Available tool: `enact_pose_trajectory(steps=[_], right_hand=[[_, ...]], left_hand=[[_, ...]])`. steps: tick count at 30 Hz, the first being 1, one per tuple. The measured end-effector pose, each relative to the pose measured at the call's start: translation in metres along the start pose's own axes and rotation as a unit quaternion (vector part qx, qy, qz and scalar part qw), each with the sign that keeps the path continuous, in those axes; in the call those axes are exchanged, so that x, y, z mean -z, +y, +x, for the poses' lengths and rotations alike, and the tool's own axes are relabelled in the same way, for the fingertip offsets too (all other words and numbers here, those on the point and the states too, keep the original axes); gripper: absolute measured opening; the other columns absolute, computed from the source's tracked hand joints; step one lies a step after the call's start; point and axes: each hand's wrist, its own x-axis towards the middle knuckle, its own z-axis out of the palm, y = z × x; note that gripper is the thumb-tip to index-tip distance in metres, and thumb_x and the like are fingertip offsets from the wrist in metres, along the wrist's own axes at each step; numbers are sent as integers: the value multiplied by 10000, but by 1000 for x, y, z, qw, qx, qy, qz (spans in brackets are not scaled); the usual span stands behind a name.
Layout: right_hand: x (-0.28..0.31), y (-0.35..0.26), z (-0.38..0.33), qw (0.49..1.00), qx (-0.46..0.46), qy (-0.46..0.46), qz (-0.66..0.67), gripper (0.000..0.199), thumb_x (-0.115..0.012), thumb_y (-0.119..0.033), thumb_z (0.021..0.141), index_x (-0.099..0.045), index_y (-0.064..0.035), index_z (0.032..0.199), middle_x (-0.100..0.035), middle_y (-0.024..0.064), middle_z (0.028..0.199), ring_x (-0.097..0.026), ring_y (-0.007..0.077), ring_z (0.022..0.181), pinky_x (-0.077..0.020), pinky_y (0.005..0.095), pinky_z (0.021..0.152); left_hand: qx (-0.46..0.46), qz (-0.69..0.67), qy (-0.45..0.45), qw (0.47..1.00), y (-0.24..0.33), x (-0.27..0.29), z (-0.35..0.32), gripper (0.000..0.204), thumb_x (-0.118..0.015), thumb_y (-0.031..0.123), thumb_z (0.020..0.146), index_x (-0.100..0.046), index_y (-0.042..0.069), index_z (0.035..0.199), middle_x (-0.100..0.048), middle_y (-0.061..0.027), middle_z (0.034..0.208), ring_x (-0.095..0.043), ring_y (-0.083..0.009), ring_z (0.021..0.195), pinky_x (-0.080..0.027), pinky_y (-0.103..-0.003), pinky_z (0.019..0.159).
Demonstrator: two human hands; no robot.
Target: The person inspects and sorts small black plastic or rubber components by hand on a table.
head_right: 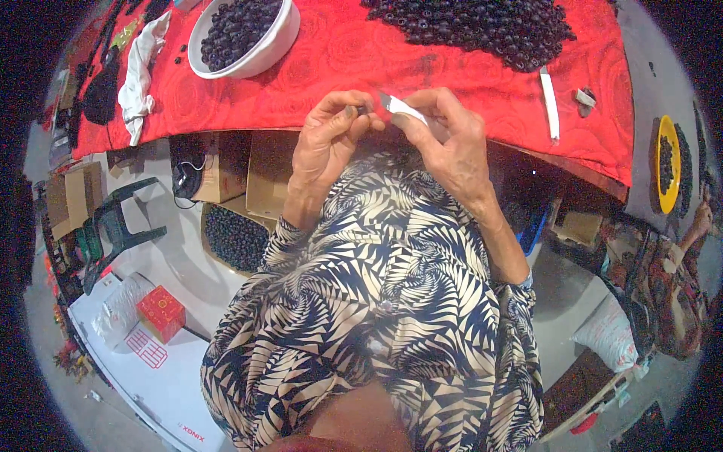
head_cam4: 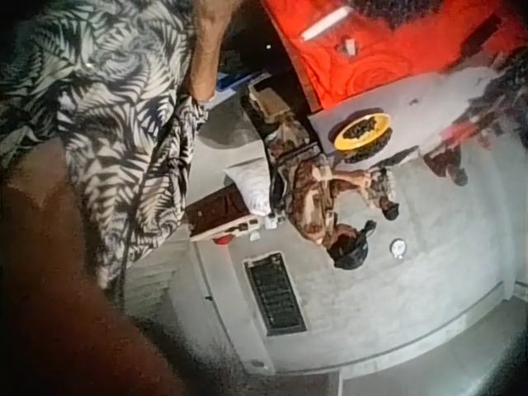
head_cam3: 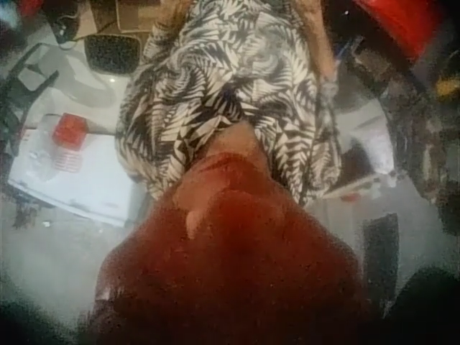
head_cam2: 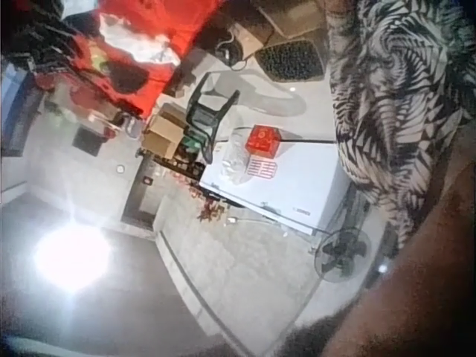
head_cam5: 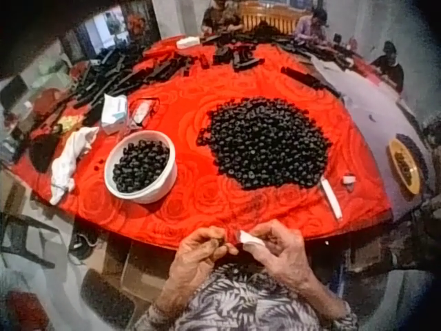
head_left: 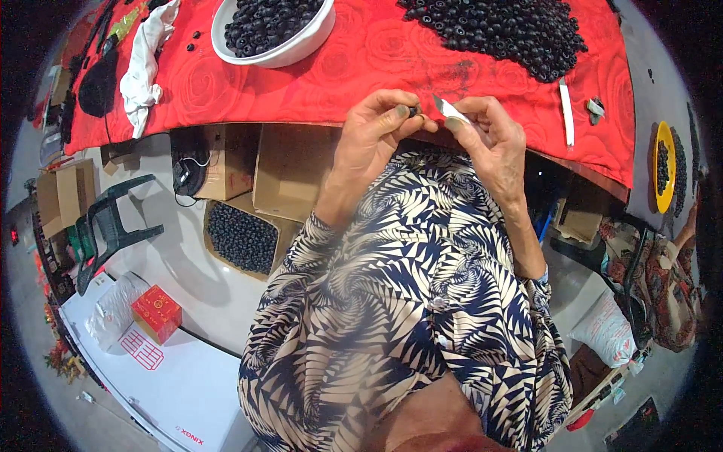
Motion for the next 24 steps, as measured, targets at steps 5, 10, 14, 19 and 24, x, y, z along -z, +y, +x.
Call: enact_pose_trajectory(steps=[5, 10, 14, 19, 24], right_hand=[[-1, -5, -2, 995, 54, -8, -79, 177, -659, -80, 768, -574, 8, 896, -643, 102, 766, -641, 163, 699, -494, 269, 595], [-1, -12, -6, 994, 63, -21, -88, 182, -657, -75, 763, -572, 6, 902, -644, 127, 777, -657, 210, 723, -509, 296, 610], [-4, -11, -7, 985, 123, -26, -119, 194, -662, -68, 755, -572, 7, 910, -644, 140, 790, -659, 236, 725, -512, 306, 609], [-6, -10, -6, 986, 118, -39, -114, 199, -667, -63, 750, -575, 2, 914, -642, 131, 789, -655, 236, 712, -510, 307, 603], [-7, -10, -5, 984, 135, -38, -113, 203, -672, -65, 746, -576, -4, 913, -641, 125, 789, -653, 237, 705, -508, 311, 596]], left_hand=[[-19, 4, 6, 1000, 1, -5, -2, 159, -562, 14, 843, -566, -27, 997, -607, -124, 936, -638, -274, 838, -545, -284, 756], [-27, 16, 39, 999, -1, -3, 0, 209, -585, -13, 810, -548, -4, 1016, -600, -101, 939, -608, -200, 830, -517, -285, 746], [-21, 10, 1, 1000, 1, -3, -2, 206, -585, -19, 812, -572, 32, 1012, -597, -112, 1023, -571, -186, 940, -477, -292, 780], [-19, 19, 12, 1000, 0, -2, -3, 203, -603, -25, 795, -585, 31, 989, -606, -102, 1013, -563, -185, 951, -457, -306, 837], [-21, 13, -3, 1000, -1, 0, -2, 210, -610, -23, 790, -583, 26, 993, -605, -106, 1024, -565, -187, 949, -454, -310, 851]])
